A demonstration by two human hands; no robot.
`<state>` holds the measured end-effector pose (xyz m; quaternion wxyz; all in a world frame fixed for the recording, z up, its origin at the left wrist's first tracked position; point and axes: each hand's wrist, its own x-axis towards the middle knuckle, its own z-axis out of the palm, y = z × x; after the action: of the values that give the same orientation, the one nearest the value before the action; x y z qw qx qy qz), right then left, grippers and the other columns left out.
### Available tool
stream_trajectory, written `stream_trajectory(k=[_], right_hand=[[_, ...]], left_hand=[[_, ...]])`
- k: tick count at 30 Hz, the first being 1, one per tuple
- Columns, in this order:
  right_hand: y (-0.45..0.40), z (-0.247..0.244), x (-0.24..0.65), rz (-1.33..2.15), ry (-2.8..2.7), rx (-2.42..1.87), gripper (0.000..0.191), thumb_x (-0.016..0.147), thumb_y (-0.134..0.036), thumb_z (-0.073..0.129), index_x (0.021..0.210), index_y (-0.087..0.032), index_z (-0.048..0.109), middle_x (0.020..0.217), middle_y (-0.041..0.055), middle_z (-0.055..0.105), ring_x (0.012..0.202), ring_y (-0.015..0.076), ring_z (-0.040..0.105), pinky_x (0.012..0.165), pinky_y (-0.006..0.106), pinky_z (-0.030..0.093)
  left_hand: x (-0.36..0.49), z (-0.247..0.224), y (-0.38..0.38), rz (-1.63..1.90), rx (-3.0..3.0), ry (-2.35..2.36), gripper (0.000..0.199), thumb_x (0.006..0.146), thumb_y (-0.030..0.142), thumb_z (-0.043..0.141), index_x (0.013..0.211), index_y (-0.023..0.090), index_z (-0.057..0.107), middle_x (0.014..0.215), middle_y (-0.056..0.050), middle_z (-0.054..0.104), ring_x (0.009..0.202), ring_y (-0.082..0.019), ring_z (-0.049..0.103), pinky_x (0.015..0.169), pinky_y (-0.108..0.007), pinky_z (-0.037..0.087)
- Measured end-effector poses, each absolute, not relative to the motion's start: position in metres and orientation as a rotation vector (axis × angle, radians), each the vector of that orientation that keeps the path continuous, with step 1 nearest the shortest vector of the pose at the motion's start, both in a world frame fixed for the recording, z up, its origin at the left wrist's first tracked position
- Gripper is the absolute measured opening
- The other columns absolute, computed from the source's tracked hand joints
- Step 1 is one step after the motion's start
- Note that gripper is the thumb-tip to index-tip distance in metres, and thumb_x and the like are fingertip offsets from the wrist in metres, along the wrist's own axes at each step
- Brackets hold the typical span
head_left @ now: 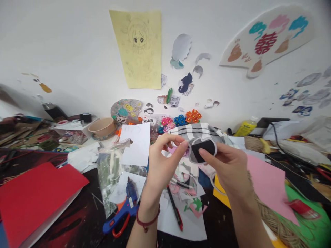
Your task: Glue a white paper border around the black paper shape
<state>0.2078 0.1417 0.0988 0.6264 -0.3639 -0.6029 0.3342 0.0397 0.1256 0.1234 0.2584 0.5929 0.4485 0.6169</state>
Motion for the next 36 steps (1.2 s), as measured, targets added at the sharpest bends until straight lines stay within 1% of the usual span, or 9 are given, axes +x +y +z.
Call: stream_trajectory(k=[5,9,12,15,18,23,28,33,36], right_hand=[[0.138,0.103,0.208,0.783,-1.433,-0.878,0.005,0.078,-0.026,0.079,0.079,-0.021,0.077,0.069,0.0,0.071,0.062,0.0144,0.061,0.058,0.026,0.053],[0.138,0.105,0.209,0.763,-1.446,-0.915,0.009,0.078,-0.027,0.079,0.074,-0.02,0.075,0.064,-0.0014,0.066,0.058,0.0124,0.056,0.053,0.024,0.048],[0.139,0.104,0.212,0.781,-1.453,-0.921,0.007,0.077,-0.027,0.08,0.078,-0.021,0.076,0.063,-0.0021,0.064,0.058,0.0121,0.055,0.053,0.024,0.046],[0.138,0.104,0.214,0.82,-1.488,-0.915,0.005,0.077,-0.026,0.079,0.08,-0.022,0.077,0.065,-0.0018,0.065,0.06,0.0125,0.056,0.055,0.023,0.048],[0.137,0.107,0.215,0.83,-1.518,-0.917,0.004,0.077,-0.024,0.079,0.076,-0.022,0.076,0.064,-0.0021,0.064,0.06,0.0115,0.055,0.055,0.022,0.047],[0.136,0.111,0.214,0.842,-1.529,-0.925,0.002,0.076,-0.022,0.078,0.074,-0.022,0.077,0.063,-0.0024,0.065,0.058,0.0108,0.056,0.055,0.02,0.048],[0.136,0.111,0.215,0.856,-1.537,-0.919,0.002,0.076,-0.022,0.078,0.075,-0.022,0.077,0.065,-0.0021,0.067,0.059,0.0109,0.057,0.055,0.02,0.049],[0.136,0.109,0.218,0.862,-1.539,-0.927,0.004,0.077,-0.023,0.079,0.074,-0.022,0.076,0.063,-0.003,0.063,0.059,0.0099,0.054,0.055,0.019,0.047],[0.137,0.108,0.219,0.88,-1.525,-0.918,0.004,0.077,-0.023,0.079,0.074,-0.022,0.075,0.062,-0.0032,0.061,0.059,0.0095,0.053,0.055,0.019,0.047]], left_hand=[[0.038,0.124,0.126,1.691,1.662,1.27,0.008,0.087,0.022,0.068,0.078,0.022,0.067,0.078,0.0,0.068,0.073,-0.017,0.053,0.069,-0.032,0.04],[0.032,0.125,0.124,1.698,1.73,1.317,0.011,0.092,0.026,0.062,0.085,0.022,0.069,0.085,-0.001,0.071,0.076,-0.017,0.054,0.07,-0.033,0.041],[0.027,0.127,0.122,1.676,1.84,1.284,0.006,0.091,0.024,0.064,0.09,0.023,0.07,0.088,-0.001,0.072,0.079,-0.017,0.056,0.072,-0.032,0.041],[0.025,0.128,0.119,1.613,1.934,1.244,0.003,0.088,0.02,0.068,0.086,0.023,0.069,0.084,0.0,0.07,0.079,-0.016,0.056,0.073,-0.032,0.042],[0.026,0.128,0.118,1.56,1.965,1.24,0.007,0.088,0.018,0.068,0.082,0.022,0.067,0.079,0.001,0.066,0.078,-0.016,0.056,0.073,-0.031,0.042],[0.025,0.127,0.119,1.515,1.985,1.262,0.011,0.089,0.015,0.066,0.08,0.022,0.066,0.077,0.003,0.064,0.077,-0.014,0.054,0.075,-0.031,0.041],[0.024,0.127,0.118,1.496,2.021,1.26,0.011,0.09,0.016,0.065,0.081,0.022,0.066,0.077,0.003,0.064,0.078,-0.014,0.054,0.075,-0.031,0.041],[0.023,0.127,0.119,1.485,1.983,1.213,0.01,0.091,0.019,0.065,0.082,0.022,0.068,0.078,0.003,0.065,0.077,-0.014,0.054,0.074,-0.031,0.042],[0.019,0.129,0.119,1.492,1.939,1.182,0.015,0.095,0.023,0.06,0.085,0.022,0.071,0.082,0.001,0.069,0.08,-0.014,0.057,0.074,-0.031,0.042]])
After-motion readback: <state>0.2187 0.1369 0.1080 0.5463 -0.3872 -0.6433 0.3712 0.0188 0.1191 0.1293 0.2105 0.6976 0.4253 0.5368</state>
